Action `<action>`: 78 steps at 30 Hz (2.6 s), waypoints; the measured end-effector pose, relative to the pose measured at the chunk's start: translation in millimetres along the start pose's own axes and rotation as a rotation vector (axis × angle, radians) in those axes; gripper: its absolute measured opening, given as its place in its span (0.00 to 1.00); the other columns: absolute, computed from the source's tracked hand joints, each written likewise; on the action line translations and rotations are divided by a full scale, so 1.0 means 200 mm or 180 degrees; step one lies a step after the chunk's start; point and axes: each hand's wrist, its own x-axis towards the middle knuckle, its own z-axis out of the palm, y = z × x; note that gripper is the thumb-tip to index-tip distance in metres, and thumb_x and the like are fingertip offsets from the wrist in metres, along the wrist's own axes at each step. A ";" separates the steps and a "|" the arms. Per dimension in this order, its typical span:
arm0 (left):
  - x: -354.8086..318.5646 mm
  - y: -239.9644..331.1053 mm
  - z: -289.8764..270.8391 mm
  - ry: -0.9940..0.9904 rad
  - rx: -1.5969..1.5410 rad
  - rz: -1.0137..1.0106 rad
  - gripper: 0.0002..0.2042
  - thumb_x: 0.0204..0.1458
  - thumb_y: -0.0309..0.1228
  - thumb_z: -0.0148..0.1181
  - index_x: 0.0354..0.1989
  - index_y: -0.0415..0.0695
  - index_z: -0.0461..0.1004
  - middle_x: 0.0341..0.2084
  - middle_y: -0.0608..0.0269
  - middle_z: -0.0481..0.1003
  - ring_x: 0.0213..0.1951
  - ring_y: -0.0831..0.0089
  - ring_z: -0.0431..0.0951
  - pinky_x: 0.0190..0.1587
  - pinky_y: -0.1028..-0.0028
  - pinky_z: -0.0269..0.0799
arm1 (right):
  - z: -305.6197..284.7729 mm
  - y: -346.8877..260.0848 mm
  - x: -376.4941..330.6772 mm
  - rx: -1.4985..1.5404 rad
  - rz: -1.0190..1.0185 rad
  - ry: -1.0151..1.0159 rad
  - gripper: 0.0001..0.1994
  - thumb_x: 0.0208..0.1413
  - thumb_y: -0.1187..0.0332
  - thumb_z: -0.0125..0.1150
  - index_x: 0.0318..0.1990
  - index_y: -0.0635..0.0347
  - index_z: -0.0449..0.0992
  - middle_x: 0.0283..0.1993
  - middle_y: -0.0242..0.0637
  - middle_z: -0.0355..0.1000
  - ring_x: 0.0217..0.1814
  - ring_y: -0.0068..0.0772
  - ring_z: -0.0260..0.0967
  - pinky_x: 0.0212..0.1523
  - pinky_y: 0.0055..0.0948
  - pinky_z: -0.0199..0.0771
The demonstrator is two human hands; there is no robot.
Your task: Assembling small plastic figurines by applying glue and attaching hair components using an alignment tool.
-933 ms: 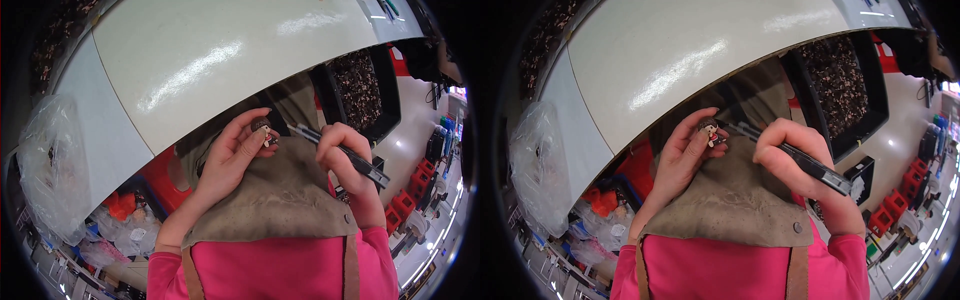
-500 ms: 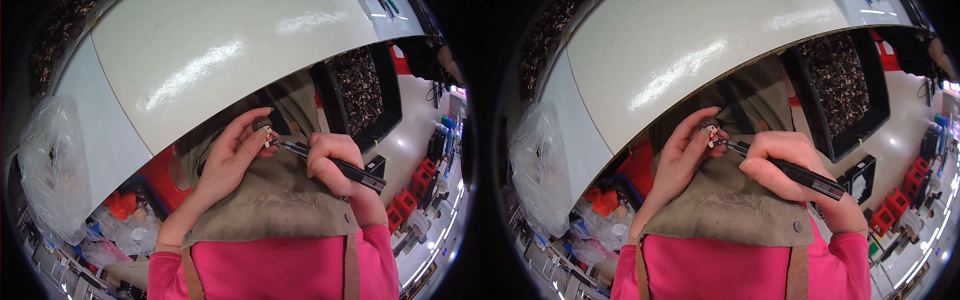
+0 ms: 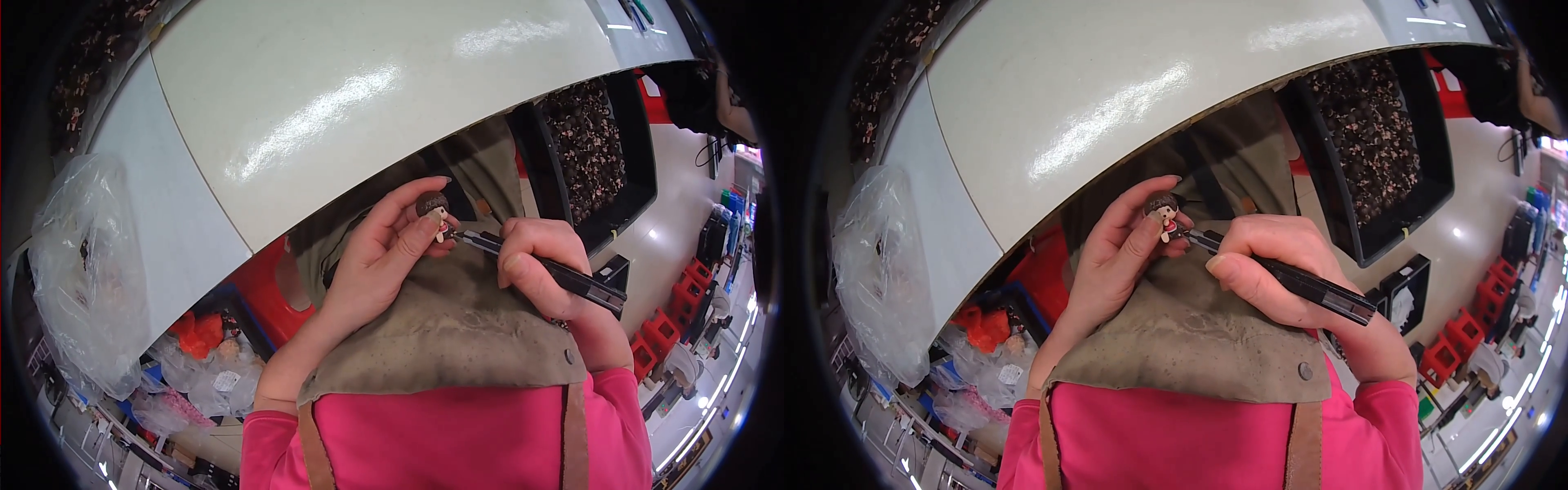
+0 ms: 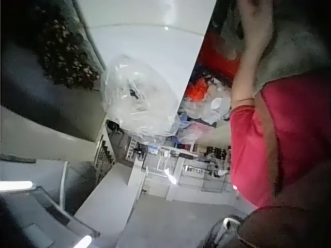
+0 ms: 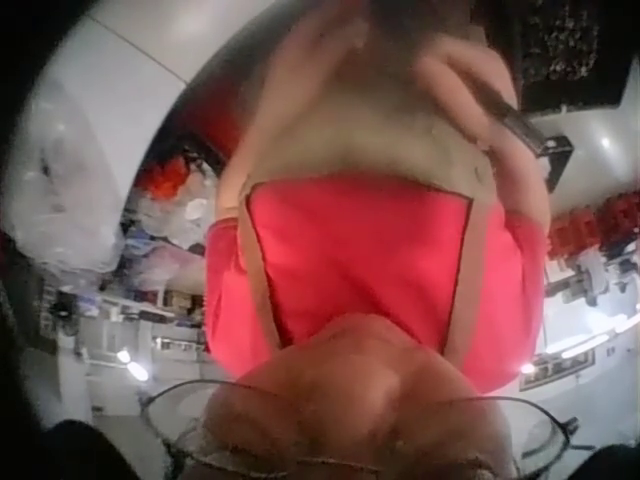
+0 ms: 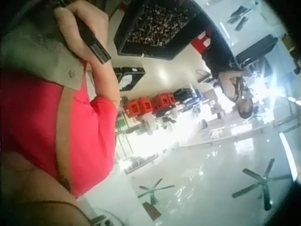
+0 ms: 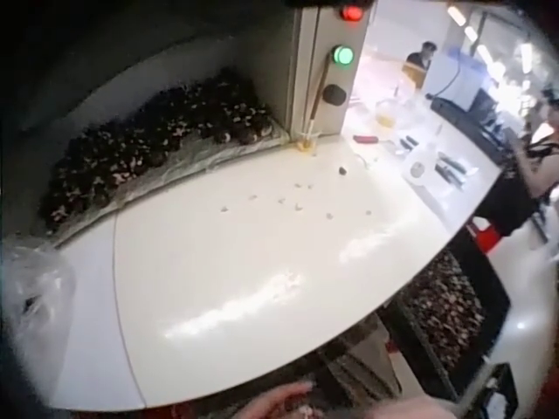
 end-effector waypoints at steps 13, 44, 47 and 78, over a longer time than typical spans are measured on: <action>0.02 0.01 0.00 -0.0033 -0.0282 -0.0090 0.18 0.59 0.31 0.46 0.57 0.41 0.58 0.41 0.58 0.70 0.46 0.73 0.72 0.49 0.75 0.71 | 0.11 0.05 -0.02 0.2211 0.1278 0.0782 0.20 0.62 0.53 0.38 0.21 0.54 0.59 0.11 0.26 0.50 0.14 0.17 0.43 0.20 0.19 0.44; 0.02 -0.01 -0.01 -0.0133 -0.0425 -0.0200 0.20 0.59 0.32 0.45 0.59 0.43 0.56 0.46 0.57 0.69 0.48 0.69 0.71 0.52 0.72 0.68 | 0.03 0.01 -0.05 0.1136 0.0472 0.0628 0.17 0.60 0.57 0.44 0.25 0.60 0.62 0.17 0.31 0.57 0.17 0.17 0.51 0.20 0.17 0.49; 0.03 0.01 0.00 -0.0129 -0.0450 -0.0169 0.20 0.59 0.31 0.46 0.60 0.43 0.55 0.46 0.56 0.69 0.48 0.69 0.71 0.52 0.72 0.68 | 0.02 -0.01 -0.04 0.1052 0.0414 0.0617 0.16 0.59 0.58 0.46 0.25 0.60 0.63 0.18 0.31 0.58 0.19 0.18 0.51 0.21 0.18 0.49; -0.18 0.46 0.26 0.0187 0.0263 0.0759 0.20 0.59 0.28 0.44 0.60 0.41 0.55 0.38 0.60 0.69 0.38 0.75 0.69 0.45 0.76 0.67 | -0.68 -0.23 0.43 -0.1683 -0.1506 0.2615 0.11 0.50 0.77 0.52 0.43 0.65 0.67 0.41 0.41 0.65 0.44 0.37 0.63 0.46 0.30 0.62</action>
